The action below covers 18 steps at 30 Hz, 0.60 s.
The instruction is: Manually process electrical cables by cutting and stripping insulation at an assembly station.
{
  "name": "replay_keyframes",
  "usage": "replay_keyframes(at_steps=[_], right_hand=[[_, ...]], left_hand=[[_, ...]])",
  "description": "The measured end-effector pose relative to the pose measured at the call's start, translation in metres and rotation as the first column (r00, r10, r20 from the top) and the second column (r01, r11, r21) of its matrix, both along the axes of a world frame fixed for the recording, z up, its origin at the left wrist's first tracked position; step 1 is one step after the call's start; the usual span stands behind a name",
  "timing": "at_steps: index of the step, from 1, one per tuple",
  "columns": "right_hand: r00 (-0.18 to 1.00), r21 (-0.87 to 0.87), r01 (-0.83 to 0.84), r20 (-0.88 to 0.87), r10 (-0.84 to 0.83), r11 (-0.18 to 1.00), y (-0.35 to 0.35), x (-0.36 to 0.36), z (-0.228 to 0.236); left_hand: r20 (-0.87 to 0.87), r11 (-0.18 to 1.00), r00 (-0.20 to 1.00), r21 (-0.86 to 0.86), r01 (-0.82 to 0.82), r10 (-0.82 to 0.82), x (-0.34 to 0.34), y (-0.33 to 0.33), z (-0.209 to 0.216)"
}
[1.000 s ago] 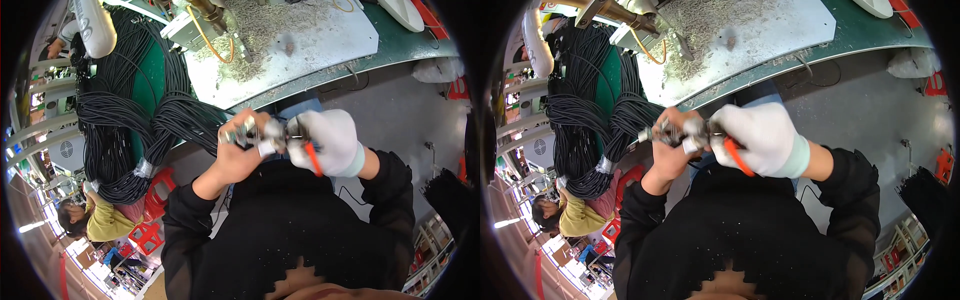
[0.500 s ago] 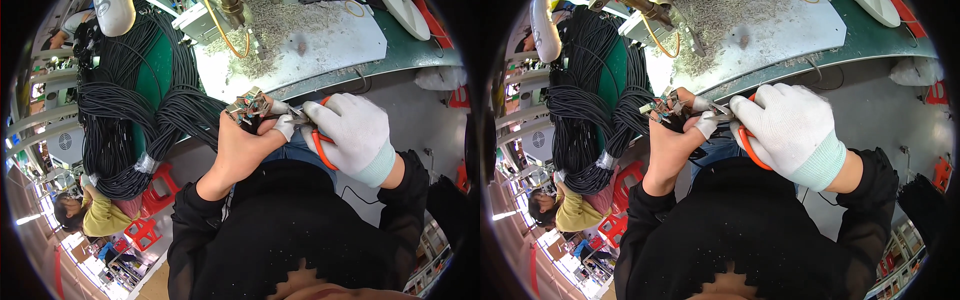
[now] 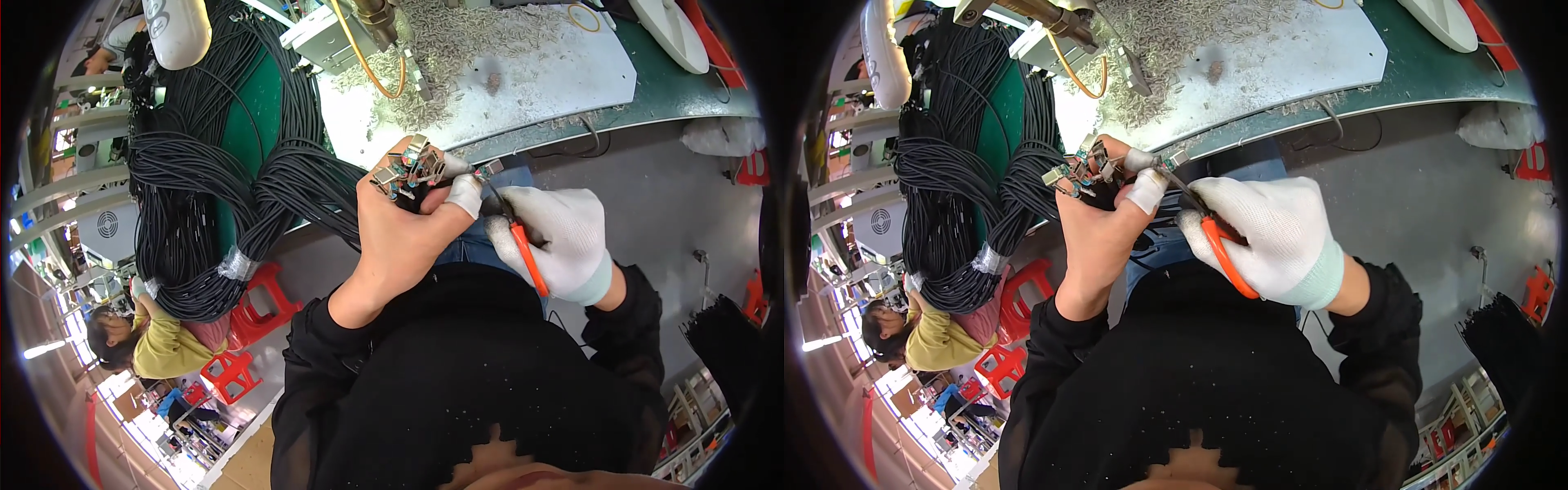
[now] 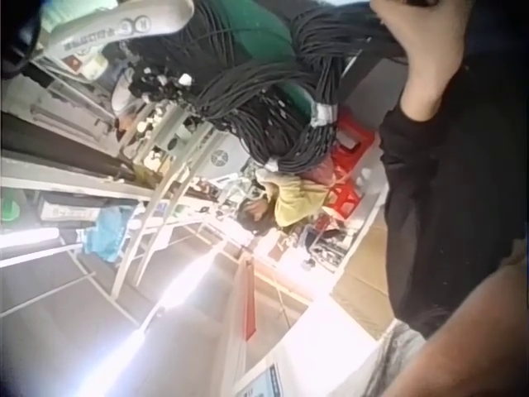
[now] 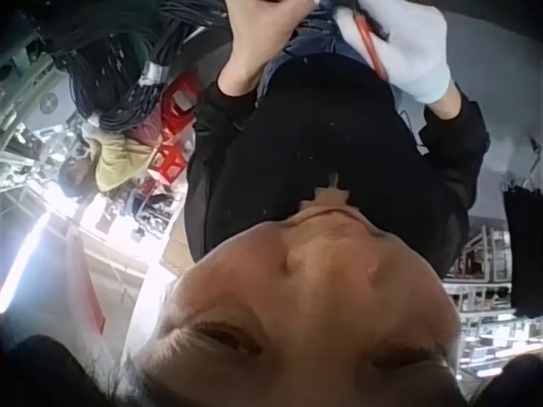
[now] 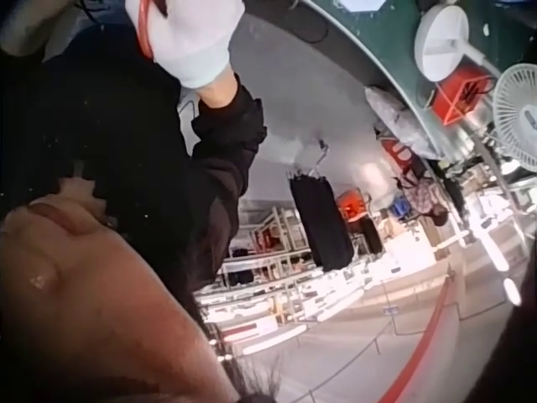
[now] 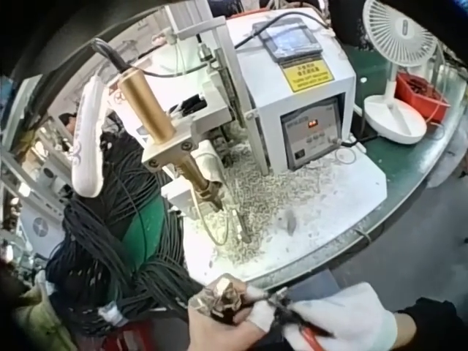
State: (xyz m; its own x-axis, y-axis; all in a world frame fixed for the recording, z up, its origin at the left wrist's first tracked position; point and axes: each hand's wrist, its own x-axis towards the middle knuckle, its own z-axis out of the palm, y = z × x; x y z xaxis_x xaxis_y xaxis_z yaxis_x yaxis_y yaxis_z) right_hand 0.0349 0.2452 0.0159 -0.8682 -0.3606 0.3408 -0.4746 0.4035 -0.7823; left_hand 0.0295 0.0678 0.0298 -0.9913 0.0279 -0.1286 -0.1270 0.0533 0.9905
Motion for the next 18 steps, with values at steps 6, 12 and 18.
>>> replay_keyframes(at_steps=[6,12,18], right_hand=[[0.993,-0.059,0.110,-0.034,-0.112,0.992,-0.013,0.002,-0.006],[0.991,-0.081,0.113,-0.067,-0.118,0.990,-0.015,0.004,-0.008],[0.969,0.040,0.222,-0.120,-0.216,0.974,-0.022,-0.004,-0.013]], left_hand=[[-0.016,0.999,0.999,0.014,-0.039,0.039,-0.005,0.005,-0.002],[-0.002,0.995,0.996,0.035,-0.091,0.091,-0.001,0.006,-0.005],[-0.085,0.993,0.990,-0.028,-0.116,0.113,-0.001,0.005,-0.016]])
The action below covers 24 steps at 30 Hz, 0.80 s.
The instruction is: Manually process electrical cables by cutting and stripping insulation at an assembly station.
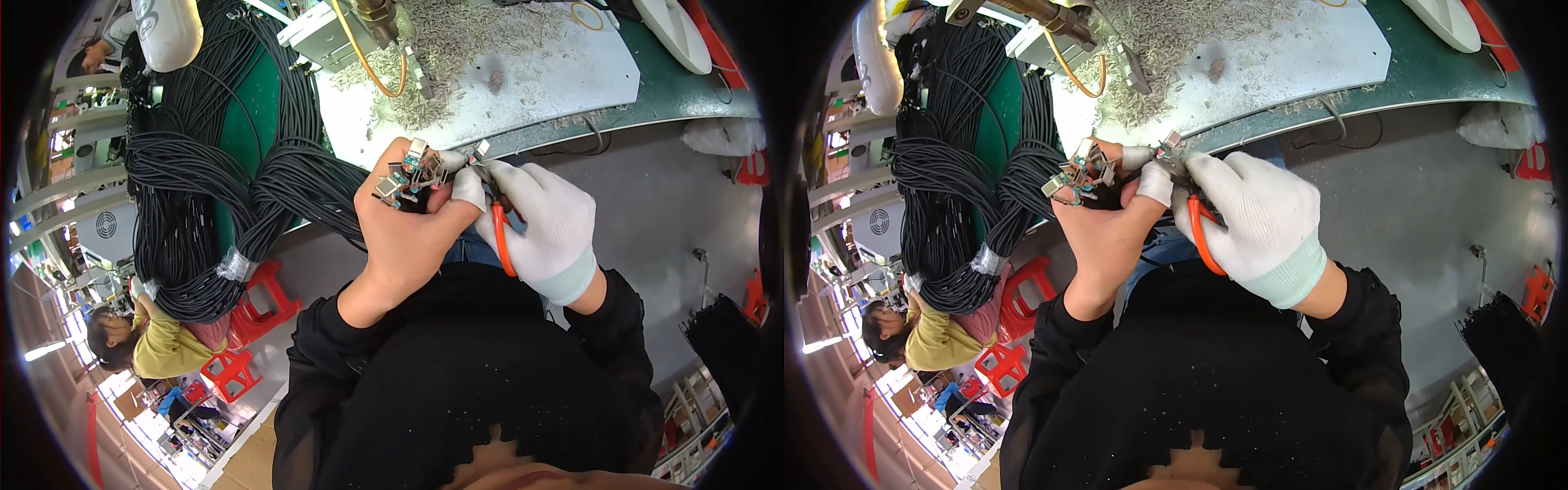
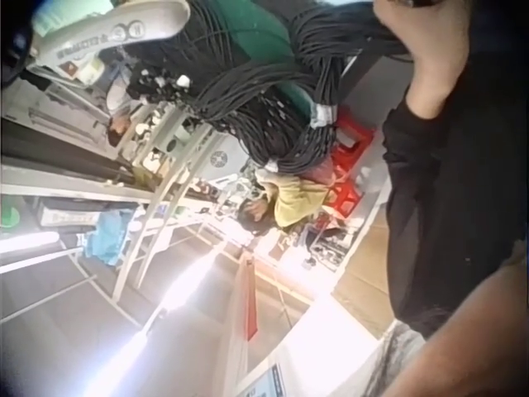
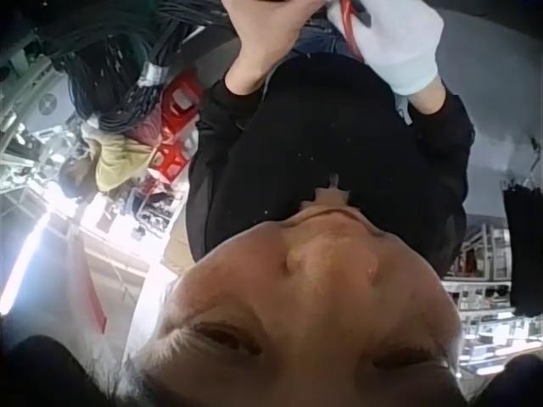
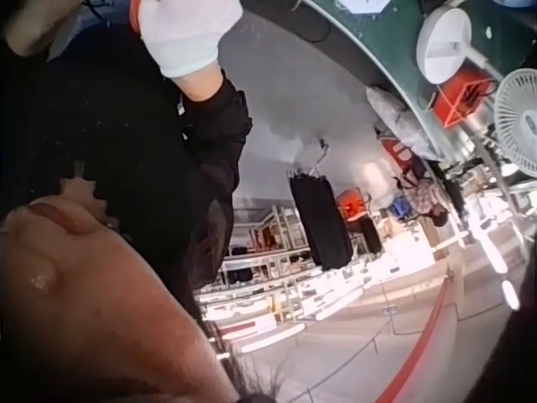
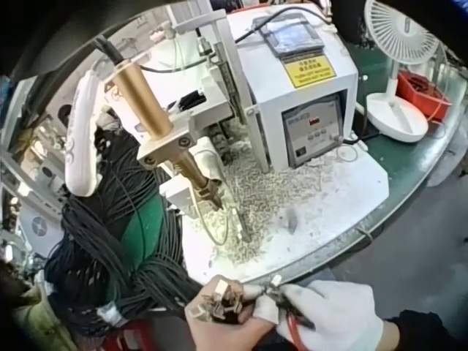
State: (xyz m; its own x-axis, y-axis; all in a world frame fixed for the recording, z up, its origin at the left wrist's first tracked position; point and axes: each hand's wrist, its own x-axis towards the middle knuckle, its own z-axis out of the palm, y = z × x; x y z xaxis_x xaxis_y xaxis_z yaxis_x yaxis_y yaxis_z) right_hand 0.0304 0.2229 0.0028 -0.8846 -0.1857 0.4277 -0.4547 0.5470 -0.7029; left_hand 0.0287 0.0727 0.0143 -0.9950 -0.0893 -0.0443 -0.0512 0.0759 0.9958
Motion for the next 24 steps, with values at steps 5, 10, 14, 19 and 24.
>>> replay_keyframes(at_steps=[5,10,14,19,24], right_hand=[[0.895,-0.288,-0.071,0.404,0.188,0.955,0.000,0.002,0.002],[0.703,-0.395,-0.110,0.618,0.352,0.912,0.003,-0.004,-0.001],[0.775,-0.333,0.025,0.602,0.192,0.942,0.009,-0.016,-0.001],[0.690,-0.422,0.065,0.673,0.265,0.904,0.009,-0.074,0.010],[0.765,-0.417,-0.140,0.531,0.366,0.898,-0.006,-0.126,-0.010]], left_hand=[[0.174,0.994,0.983,0.100,0.043,-0.060,-0.008,-0.005,0.004],[0.373,0.937,0.895,0.329,0.119,-0.245,-0.018,-0.026,-0.003],[0.317,0.856,0.937,0.515,-0.043,-0.144,-0.040,-0.059,-0.019],[0.263,0.848,0.961,0.526,-0.063,-0.091,-0.074,-0.053,-0.012],[0.288,0.887,0.936,0.458,0.053,-0.204,-0.101,-0.059,-0.023]])
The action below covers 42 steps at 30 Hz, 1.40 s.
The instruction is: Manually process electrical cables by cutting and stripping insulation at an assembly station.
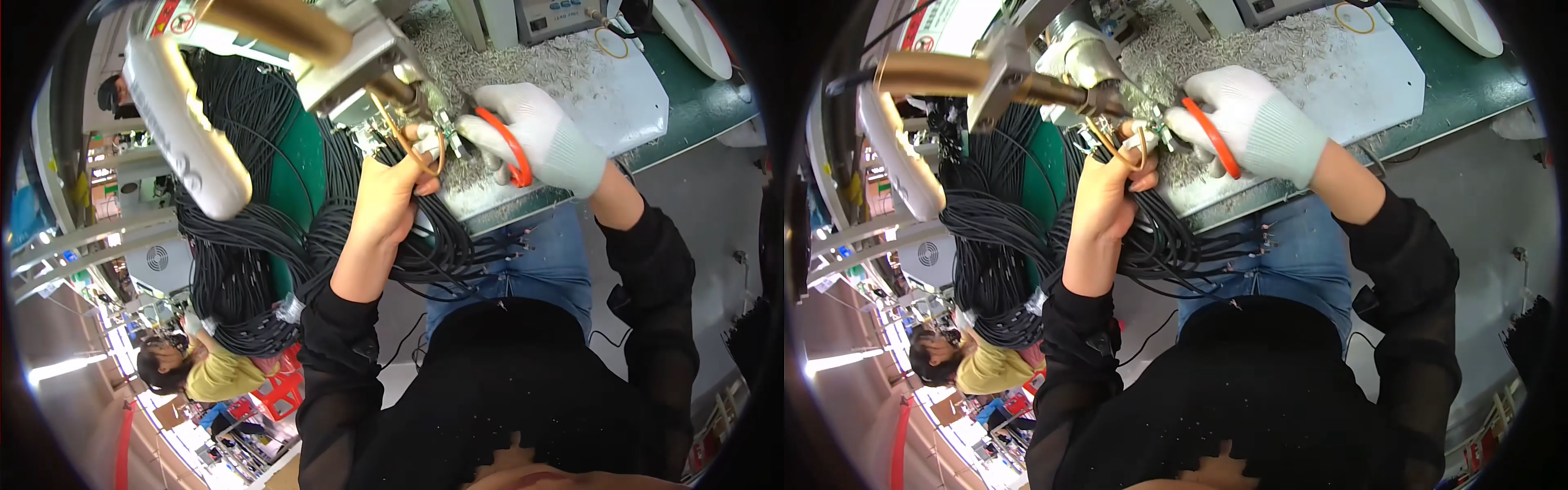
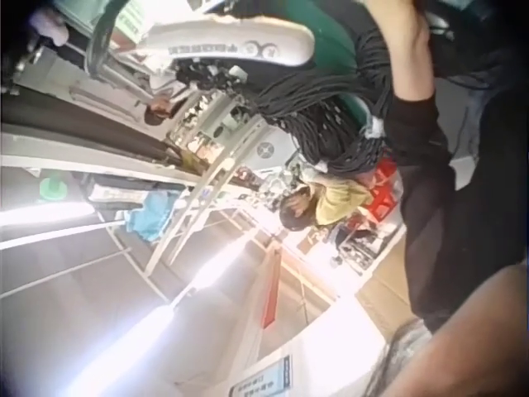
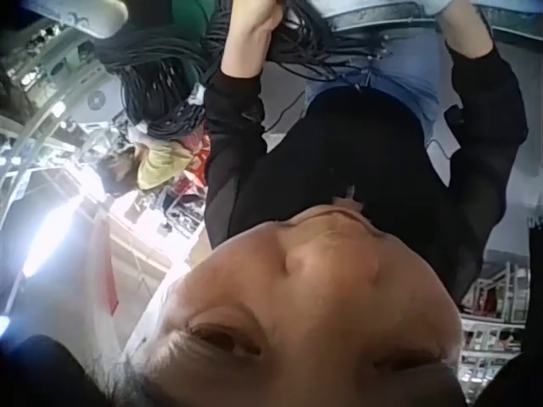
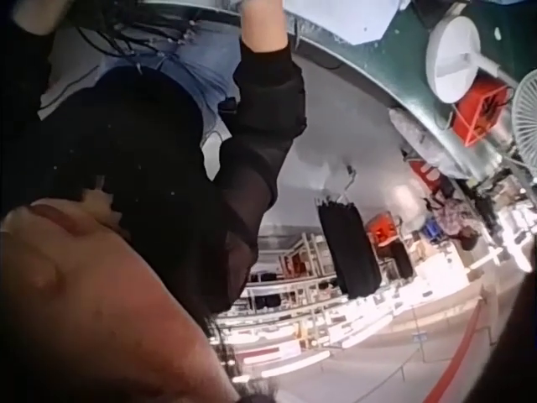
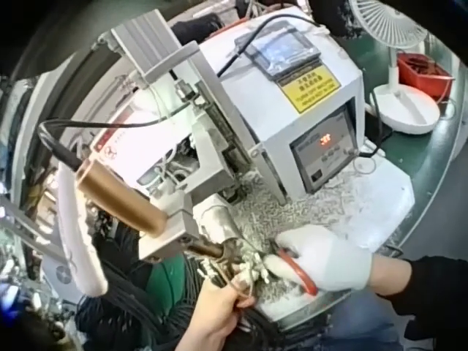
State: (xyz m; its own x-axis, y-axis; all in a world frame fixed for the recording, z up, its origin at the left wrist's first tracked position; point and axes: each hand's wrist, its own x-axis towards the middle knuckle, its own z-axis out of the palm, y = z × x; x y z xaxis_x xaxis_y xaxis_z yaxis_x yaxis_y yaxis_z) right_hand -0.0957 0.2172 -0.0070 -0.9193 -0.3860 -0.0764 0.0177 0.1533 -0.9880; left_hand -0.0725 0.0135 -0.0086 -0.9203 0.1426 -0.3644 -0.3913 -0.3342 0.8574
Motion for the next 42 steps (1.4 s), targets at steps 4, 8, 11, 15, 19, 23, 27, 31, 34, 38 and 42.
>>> replay_keyframes(at_steps=[4,8,11,15,19,23,27,31,34,38,42], right_hand=[[0.975,-0.090,-0.123,0.177,0.138,0.988,-0.003,-0.017,0.001],[0.953,-0.173,-0.170,0.221,0.207,0.970,-0.003,-0.022,0.002],[0.944,-0.171,-0.205,0.225,0.241,0.964,-0.003,-0.026,0.004],[0.928,-0.201,-0.204,0.273,0.255,0.958,-0.003,-0.029,0.003],[0.931,-0.204,-0.207,0.260,0.256,0.957,-0.002,-0.028,0.005],[0.916,-0.256,-0.213,0.284,0.283,0.943,-0.002,-0.026,0.000],[0.917,-0.266,-0.209,0.280,0.283,0.941,-0.002,-0.027,-0.003],[0.902,-0.269,-0.214,0.314,0.295,0.939,0.000,-0.028,-0.006],[0.917,-0.293,-0.223,0.260,0.302,0.930,0.002,-0.029,-0.005],[0.930,-0.230,-0.161,0.290,0.225,0.960,-0.004,-0.026,0.006],[0.986,-0.115,-0.106,-0.141,0.090,0.988,-0.005,-0.011,0.008]], left_hand=[[0.000,0.989,0.996,-0.123,0.086,-0.087,-0.013,-0.008,0.002],[-0.019,0.935,0.981,-0.310,0.176,-0.191,-0.018,-0.008,0.010],[-0.088,0.875,0.984,-0.475,0.094,-0.154,-0.017,-0.003,0.014],[-0.235,0.872,0.953,-0.487,0.053,-0.190,-0.015,-0.008,0.005],[-0.328,0.846,0.932,-0.531,-0.047,-0.154,-0.011,0.001,0.008],[-0.332,0.760,0.916,-0.648,-0.047,-0.226,-0.008,-0.006,-0.001],[-0.391,0.814,0.893,-0.578,-0.051,-0.222,-0.010,-0.005,0.001],[-0.331,0.817,0.912,-0.577,0.007,-0.241,-0.010,-0.003,0.002],[-0.329,0.724,0.912,-0.688,-0.053,-0.247,-0.012,-0.001,-0.001],[-0.206,0.865,0.947,-0.488,0.120,-0.247,-0.014,-0.005,0.010],[-0.318,0.980,0.929,-0.124,0.155,-0.187,-0.005,-0.009,0.003]])
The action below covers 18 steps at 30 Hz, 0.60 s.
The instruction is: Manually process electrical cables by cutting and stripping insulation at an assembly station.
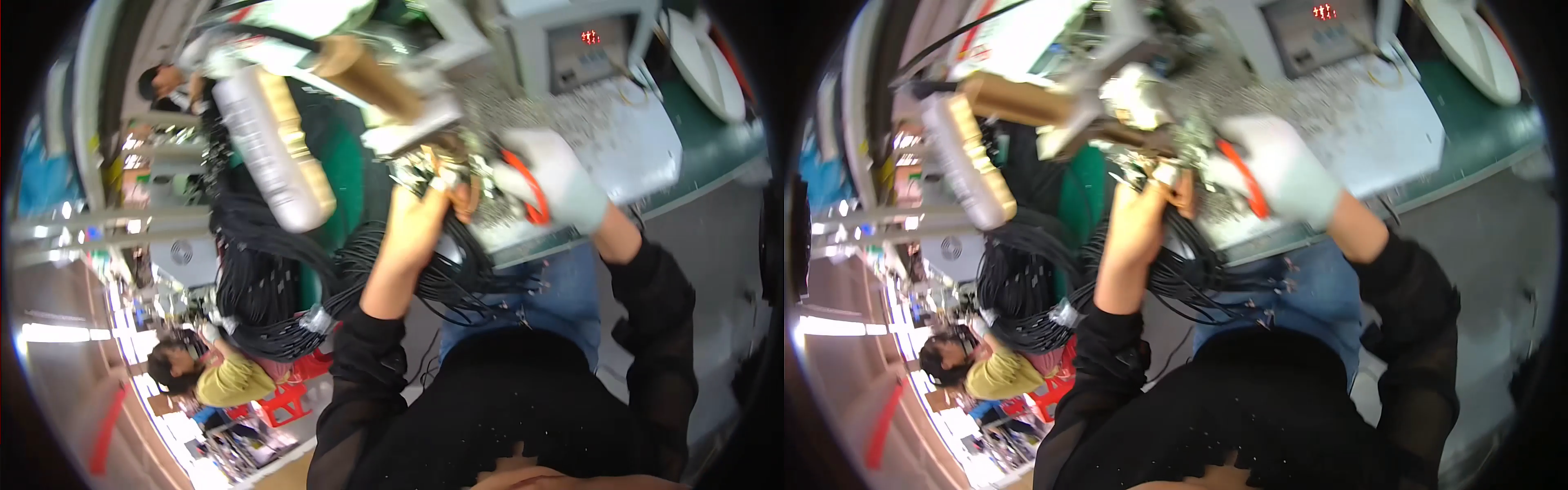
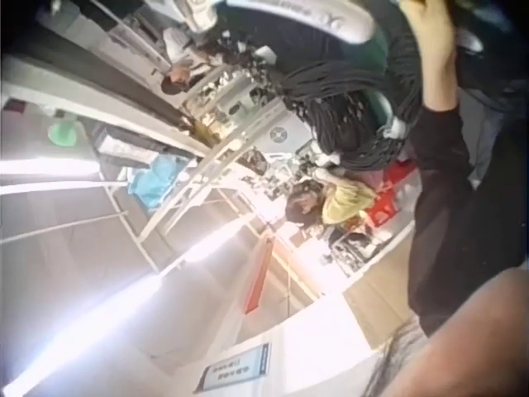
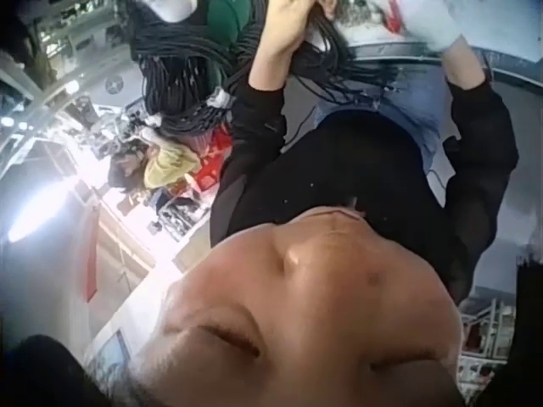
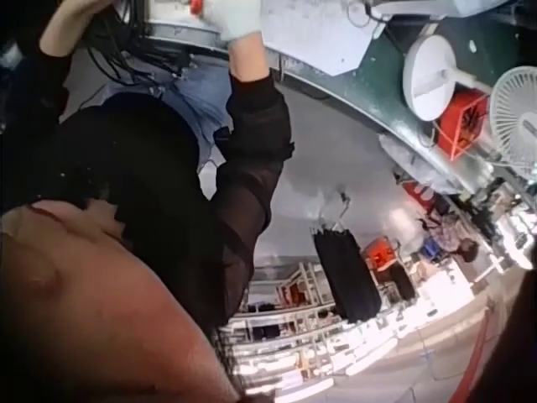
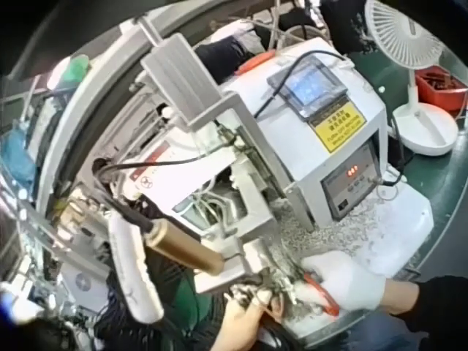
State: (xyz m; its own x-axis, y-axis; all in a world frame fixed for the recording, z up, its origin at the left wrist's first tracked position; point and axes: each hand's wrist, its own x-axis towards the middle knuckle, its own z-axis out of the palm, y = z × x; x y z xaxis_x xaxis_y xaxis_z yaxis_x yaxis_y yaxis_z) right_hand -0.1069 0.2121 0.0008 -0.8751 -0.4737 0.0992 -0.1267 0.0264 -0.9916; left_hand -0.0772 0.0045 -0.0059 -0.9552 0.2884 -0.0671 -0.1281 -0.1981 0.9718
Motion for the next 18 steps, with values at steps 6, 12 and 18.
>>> replay_keyframes(at_steps=[6,12,18], right_hand=[[0.911,0.120,0.366,0.154,-0.382,0.923,0.035,0.092,0.028],[0.792,0.196,0.553,0.178,-0.584,0.810,0.059,0.134,0.041],[0.955,0.246,0.275,-0.184,-0.234,0.929,0.027,0.137,0.028]], left_hand=[[0.072,0.867,0.881,0.160,-0.472,0.467,0.064,0.002,-0.002],[0.256,0.972,0.945,0.169,0.164,-0.204,0.102,0.024,0.021],[-0.107,0.852,0.866,-0.270,0.448,-0.489,0.100,0.038,0.031]])
